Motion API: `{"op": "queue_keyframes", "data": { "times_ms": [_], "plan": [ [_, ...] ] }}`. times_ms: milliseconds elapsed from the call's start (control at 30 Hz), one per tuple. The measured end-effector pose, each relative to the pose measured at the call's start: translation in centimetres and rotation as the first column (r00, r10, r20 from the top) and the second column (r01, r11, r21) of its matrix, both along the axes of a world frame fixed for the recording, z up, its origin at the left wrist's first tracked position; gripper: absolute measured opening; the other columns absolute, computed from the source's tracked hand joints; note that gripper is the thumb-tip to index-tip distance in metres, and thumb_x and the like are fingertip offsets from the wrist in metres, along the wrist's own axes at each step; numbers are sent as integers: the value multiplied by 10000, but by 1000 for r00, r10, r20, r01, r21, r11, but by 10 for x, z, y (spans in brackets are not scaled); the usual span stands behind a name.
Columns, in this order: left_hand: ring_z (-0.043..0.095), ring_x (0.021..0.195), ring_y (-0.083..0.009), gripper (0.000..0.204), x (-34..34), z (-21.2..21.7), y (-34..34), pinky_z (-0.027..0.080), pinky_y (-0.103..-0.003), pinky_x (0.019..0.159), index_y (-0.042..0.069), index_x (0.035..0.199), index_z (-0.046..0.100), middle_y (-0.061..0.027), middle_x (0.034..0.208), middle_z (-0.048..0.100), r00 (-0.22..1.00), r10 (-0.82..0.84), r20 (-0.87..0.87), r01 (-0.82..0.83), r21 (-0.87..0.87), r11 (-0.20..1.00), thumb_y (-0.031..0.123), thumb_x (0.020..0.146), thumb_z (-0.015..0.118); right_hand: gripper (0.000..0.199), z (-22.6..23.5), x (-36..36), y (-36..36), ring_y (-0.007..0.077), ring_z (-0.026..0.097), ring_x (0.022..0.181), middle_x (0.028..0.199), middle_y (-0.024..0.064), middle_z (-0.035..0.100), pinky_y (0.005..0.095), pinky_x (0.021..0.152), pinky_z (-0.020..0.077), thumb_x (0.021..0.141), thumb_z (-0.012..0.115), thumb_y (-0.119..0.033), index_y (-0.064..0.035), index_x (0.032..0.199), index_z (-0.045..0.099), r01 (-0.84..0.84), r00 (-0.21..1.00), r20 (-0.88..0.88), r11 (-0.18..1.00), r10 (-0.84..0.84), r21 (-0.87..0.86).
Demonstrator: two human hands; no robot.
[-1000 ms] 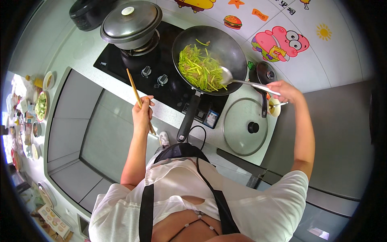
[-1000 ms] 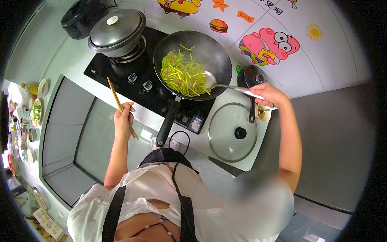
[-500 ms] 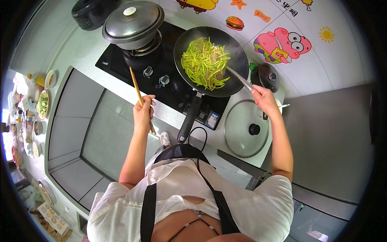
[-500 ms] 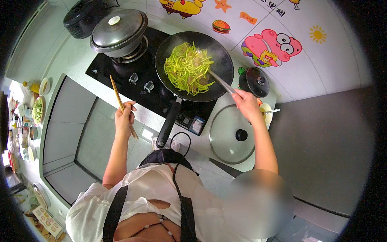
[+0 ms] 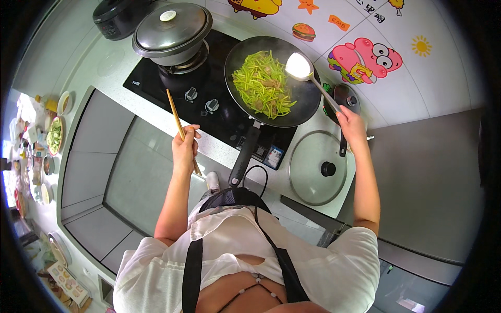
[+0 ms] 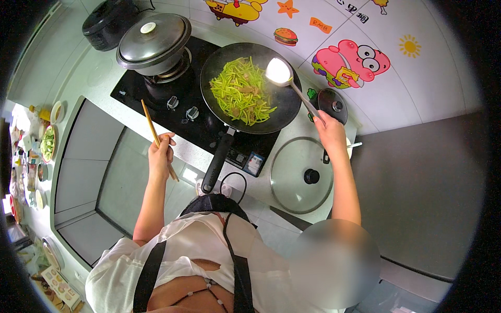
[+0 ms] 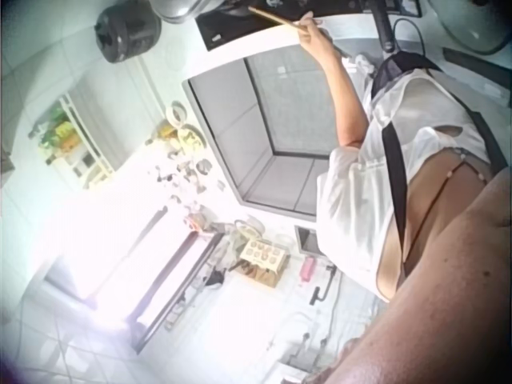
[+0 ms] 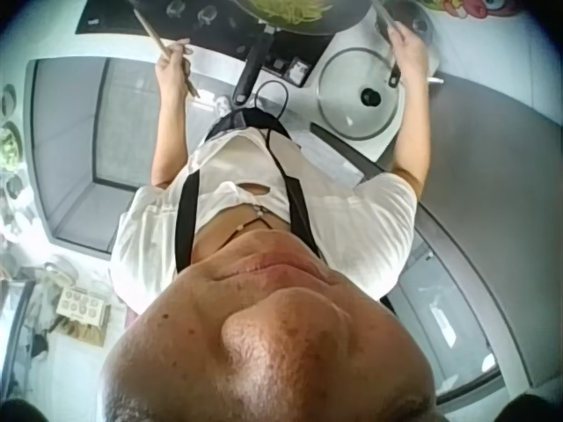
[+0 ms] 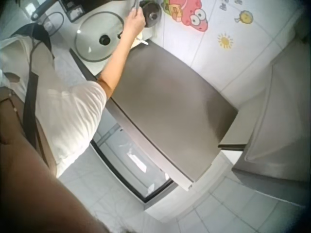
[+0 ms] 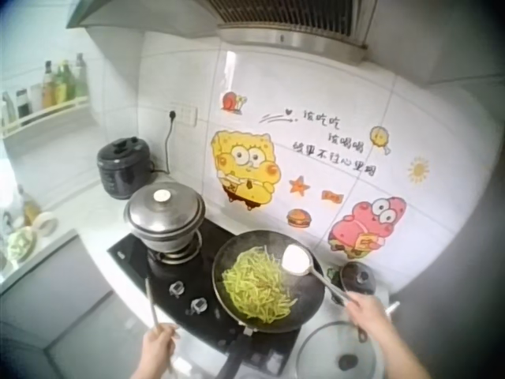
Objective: The person stir-fries vegetables in a pan using a ladle and chopsticks, then pours oil from a bottle into the pan.
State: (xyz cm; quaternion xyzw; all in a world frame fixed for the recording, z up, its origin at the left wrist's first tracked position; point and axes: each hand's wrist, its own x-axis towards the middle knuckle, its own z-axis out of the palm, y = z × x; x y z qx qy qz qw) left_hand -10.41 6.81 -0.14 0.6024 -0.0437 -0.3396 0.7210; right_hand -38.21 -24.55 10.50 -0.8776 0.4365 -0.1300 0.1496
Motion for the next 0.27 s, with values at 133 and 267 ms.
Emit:
{"op": "queue_keyframes", "data": {
  "times_ms": [133, 267],
  "plan": [
    [308, 398, -35, 219, 0, 1, 4, 216, -186, 352, 10, 953, 564, 0, 706, 521, 1000, -4, 12, 4, 24, 1000, 193, 908, 452, 334, -43, 10, -21, 334, 611, 735, 779, 199, 616, 383, 663, 463, 831, 543, -289, -83, 1093, 578, 36, 999, 30, 999, -35, -16],
    [304, 403, -39, 233, -1, -3, 6, 208, -189, 354, 15, 970, 562, 1, 713, 521, 999, -18, 29, 17, 31, 999, 214, 910, 456, 397, -56, 47, -9, 252, 630, 662, 811, 109, 664, 326, 602, 474, 847, 540, -339, -91, 1156, 557, 88, 989, 40, 798, -139, 596]
  ]
}}
